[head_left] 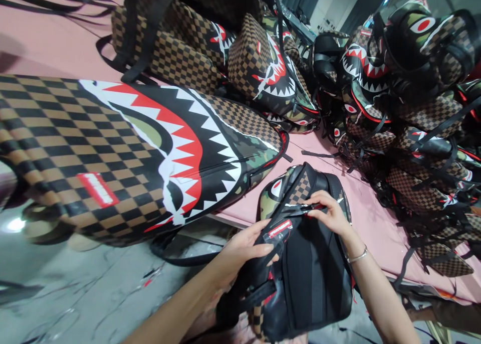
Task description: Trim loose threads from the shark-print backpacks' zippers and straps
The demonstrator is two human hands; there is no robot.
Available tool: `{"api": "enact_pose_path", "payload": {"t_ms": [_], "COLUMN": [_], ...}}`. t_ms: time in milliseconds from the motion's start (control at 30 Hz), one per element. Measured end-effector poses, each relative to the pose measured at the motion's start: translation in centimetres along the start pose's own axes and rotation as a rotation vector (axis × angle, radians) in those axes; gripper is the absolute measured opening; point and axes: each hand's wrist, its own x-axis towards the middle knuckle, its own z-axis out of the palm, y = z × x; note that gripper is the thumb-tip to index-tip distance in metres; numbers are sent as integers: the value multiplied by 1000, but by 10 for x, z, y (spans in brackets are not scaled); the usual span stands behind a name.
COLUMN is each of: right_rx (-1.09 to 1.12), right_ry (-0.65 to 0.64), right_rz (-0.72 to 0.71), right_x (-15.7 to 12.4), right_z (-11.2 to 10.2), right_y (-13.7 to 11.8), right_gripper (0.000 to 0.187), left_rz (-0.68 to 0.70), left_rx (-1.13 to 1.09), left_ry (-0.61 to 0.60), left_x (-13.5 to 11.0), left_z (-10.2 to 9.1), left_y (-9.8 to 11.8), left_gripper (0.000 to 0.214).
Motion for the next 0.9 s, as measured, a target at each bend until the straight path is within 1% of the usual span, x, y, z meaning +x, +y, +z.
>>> {"api": "enact_pose_path", "payload": {"t_ms": [33,100,200,300,433,567,800,900], "right_rx": [-48,-100,-72,-50,-58,-86,-125,-127], "right_ry": [61,92,43,0,-40,-72,-83,-103], "right_rz": [-29,-63,-82,-93,-130,-170,-204,-216], "right_x": [-4,-11,-18,-19,-11,-7,-10,-10], "right_z": [-3,-6,-5,0,6,7,7,6], "right_y": [5,13,17,13,5,4,9,8], "right_gripper": [23,20,18,18,18,20,18,17], "left_rz": [2,-1,-7,-21,-15,-10,-21,-25], "left_rx": [-12,-22,-27,-27,-44,-46,-41,-26], "left_ry": [9,5,-48,-80,-50,-20,-17,-35], "left_x": [-1,-1,2,5,3,-1,-1,0], "left_z": [-1,-2,-4,-5,-1,4,4,3], "left_y": [0,0,-2,-5,-3,1,-1,-2], "left_gripper": [58,57,57,58,58,56,54,53]}}
